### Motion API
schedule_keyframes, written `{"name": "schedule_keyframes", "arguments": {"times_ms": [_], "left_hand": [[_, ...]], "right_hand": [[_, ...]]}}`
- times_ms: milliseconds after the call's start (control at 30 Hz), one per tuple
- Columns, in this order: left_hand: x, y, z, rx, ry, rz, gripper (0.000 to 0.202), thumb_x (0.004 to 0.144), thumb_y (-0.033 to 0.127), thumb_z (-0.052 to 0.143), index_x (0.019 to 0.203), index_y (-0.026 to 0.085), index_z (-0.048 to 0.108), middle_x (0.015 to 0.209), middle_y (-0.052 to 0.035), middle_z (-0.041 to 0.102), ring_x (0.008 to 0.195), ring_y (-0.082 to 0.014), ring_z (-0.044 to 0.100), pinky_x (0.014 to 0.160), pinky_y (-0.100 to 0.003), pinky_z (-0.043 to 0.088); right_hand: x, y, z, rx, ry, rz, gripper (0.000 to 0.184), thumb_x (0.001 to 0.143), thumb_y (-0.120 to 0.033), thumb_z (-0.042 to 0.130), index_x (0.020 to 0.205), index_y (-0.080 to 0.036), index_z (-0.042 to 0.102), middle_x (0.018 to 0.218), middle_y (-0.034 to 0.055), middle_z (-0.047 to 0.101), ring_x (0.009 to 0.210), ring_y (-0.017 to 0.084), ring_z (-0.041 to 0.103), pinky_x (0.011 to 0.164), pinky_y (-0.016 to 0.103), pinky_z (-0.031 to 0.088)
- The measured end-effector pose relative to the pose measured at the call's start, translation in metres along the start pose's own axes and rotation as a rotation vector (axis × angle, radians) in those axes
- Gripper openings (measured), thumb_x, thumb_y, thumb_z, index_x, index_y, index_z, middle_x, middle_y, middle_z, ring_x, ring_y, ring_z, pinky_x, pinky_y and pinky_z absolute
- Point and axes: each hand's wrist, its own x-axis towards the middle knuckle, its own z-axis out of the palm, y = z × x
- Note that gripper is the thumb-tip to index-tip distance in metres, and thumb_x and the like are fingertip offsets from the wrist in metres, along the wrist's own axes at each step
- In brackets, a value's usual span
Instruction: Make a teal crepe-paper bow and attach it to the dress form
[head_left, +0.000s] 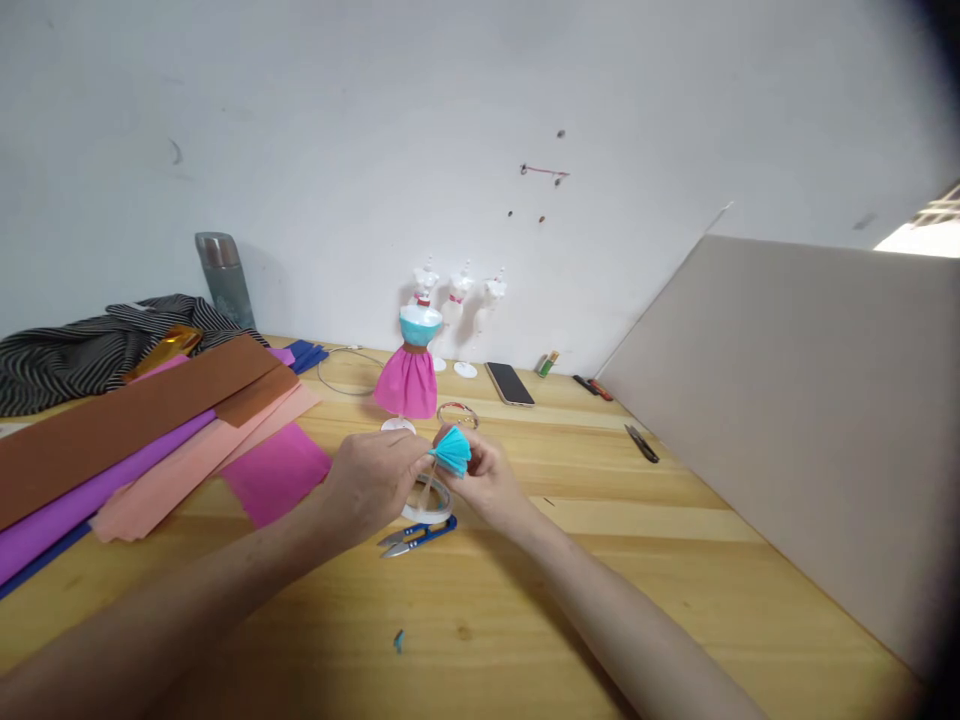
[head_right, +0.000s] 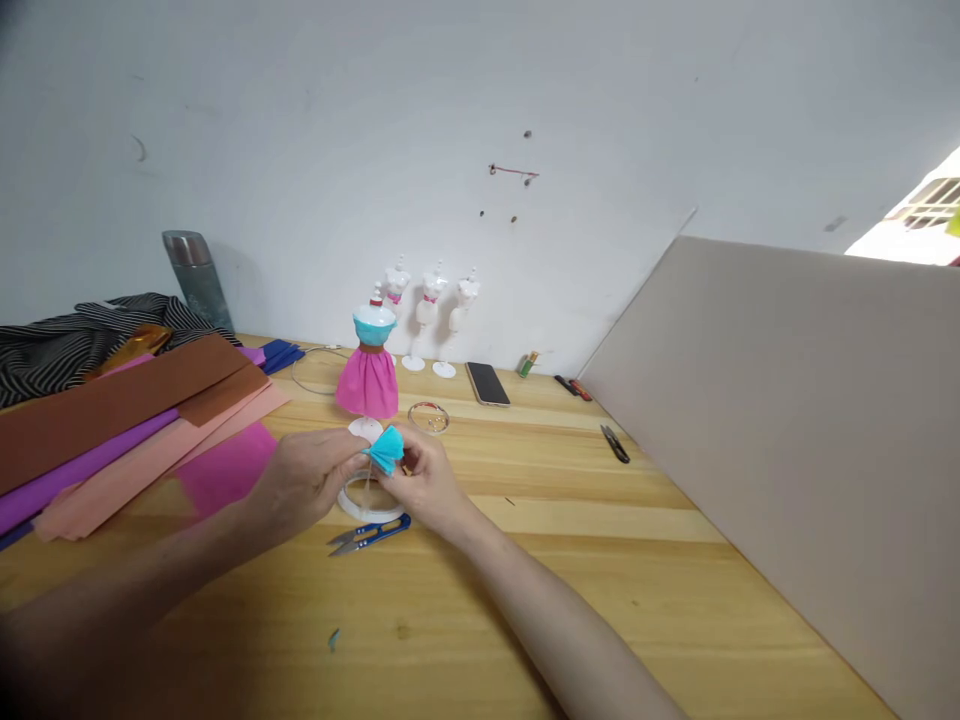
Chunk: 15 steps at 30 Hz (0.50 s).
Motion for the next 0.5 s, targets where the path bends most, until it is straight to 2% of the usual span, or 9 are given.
{"name": "schedule_keyframes", "arguments": {"times_ms": [167,333,500], "left_hand": [[0.000,0.004,0.001,0.007,0.021,-0.062,0.033,0.093,0.020,0.037,0.066,0.016,0.055,0.059,-0.0004,0.059,0.053,-0.0122,0.051,0.051,-0.024,0.031],[-0.002,0.004,0.003,-0.047,-0.043,-0.232,0.033,0.092,0.024,0.039,0.063,0.016,0.051,0.055,0.0009,0.054,0.051,-0.0109,0.048,0.051,-0.023,0.028],[-0.001,0.008,0.004,-0.105,-0.061,-0.359,0.033,0.091,0.027,0.039,0.061,0.017,0.047,0.053,0.0023,0.048,0.049,-0.0100,0.042,0.051,-0.023,0.025]], "right_hand": [[0.000,0.000,0.005,0.129,0.039,0.097,0.020,0.069,-0.028,0.069,0.064,-0.019,0.052,0.061,-0.0043,0.048,0.056,0.009,0.039,0.054,0.022,0.034],[-0.002,0.011,0.016,0.369,0.105,0.264,0.032,0.068,-0.036,0.071,0.057,-0.019,0.045,0.046,-0.0088,0.036,0.043,0.005,0.024,0.044,0.021,0.021],[-0.006,0.007,0.027,0.502,0.144,0.356,0.033,0.069,-0.036,0.068,0.055,-0.020,0.042,0.038,-0.0093,0.035,0.038,0.005,0.023,0.042,0.022,0.017]]}}
